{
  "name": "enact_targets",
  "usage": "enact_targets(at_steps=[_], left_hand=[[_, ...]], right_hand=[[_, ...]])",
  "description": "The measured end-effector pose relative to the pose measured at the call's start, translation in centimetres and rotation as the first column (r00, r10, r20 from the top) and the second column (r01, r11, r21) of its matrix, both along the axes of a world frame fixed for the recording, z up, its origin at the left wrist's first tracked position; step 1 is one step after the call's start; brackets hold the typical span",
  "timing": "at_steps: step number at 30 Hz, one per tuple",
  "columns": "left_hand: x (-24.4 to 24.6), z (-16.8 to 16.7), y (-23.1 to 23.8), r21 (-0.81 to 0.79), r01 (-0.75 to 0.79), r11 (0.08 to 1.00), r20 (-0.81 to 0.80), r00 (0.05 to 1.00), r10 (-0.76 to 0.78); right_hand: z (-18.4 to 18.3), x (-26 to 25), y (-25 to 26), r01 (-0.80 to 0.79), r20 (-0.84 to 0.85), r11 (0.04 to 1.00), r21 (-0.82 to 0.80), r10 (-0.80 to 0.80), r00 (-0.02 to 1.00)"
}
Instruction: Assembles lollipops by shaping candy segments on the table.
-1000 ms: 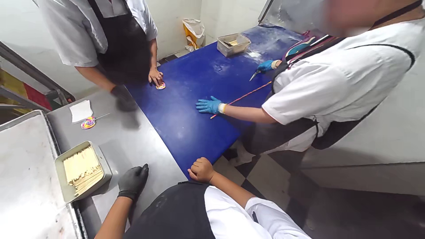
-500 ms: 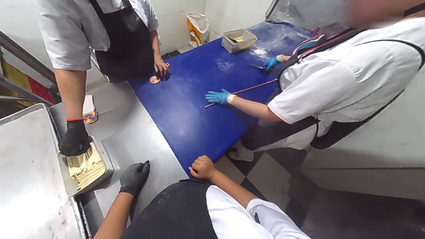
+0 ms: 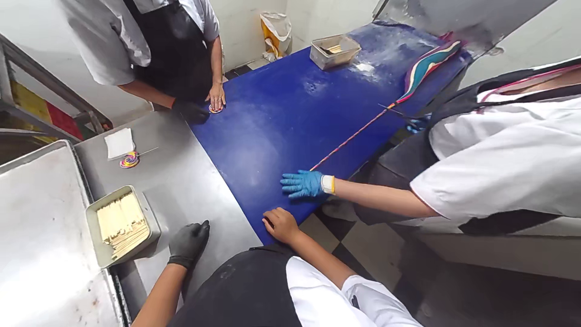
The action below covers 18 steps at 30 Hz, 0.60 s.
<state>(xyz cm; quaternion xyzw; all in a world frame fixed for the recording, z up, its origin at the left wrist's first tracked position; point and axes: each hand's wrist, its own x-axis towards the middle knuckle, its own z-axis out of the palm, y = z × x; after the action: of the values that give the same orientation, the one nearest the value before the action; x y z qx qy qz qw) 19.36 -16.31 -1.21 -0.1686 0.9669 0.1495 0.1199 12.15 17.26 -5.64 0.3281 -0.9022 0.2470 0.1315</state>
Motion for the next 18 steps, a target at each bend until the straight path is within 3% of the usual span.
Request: enact_targets(at_steps=[6,10,15,18], left_hand=[[0.1,-0.6,-0.2,-0.010,0.014,1.000,-0.026,1.000,-0.014],[0.0,-0.3,-0.2,-0.009,0.027,1.000,-0.051,0.998,-0.027],[-0.5,0.3,0.2,-0.008,0.000,1.000,0.051,0.999,0.000],[-0.7,0.0,1.2,0.010,0.148,0.989,-0.065,0.987,-0.147]], right_hand=[[0.5,-2.3,2.0,0.346,0.002,0.934,0.085,-0.348,0.938],[1.3,-5.5,4.8,0.440,0.027,0.876,0.201,-0.453,0.891],[1.6,-8.1,6.7,0.290,0.097,0.934,0.210,-0.316,0.944],[0.8,-10.6,8.2,0.108,0.002,0.990,0.096,-0.109,0.994]])
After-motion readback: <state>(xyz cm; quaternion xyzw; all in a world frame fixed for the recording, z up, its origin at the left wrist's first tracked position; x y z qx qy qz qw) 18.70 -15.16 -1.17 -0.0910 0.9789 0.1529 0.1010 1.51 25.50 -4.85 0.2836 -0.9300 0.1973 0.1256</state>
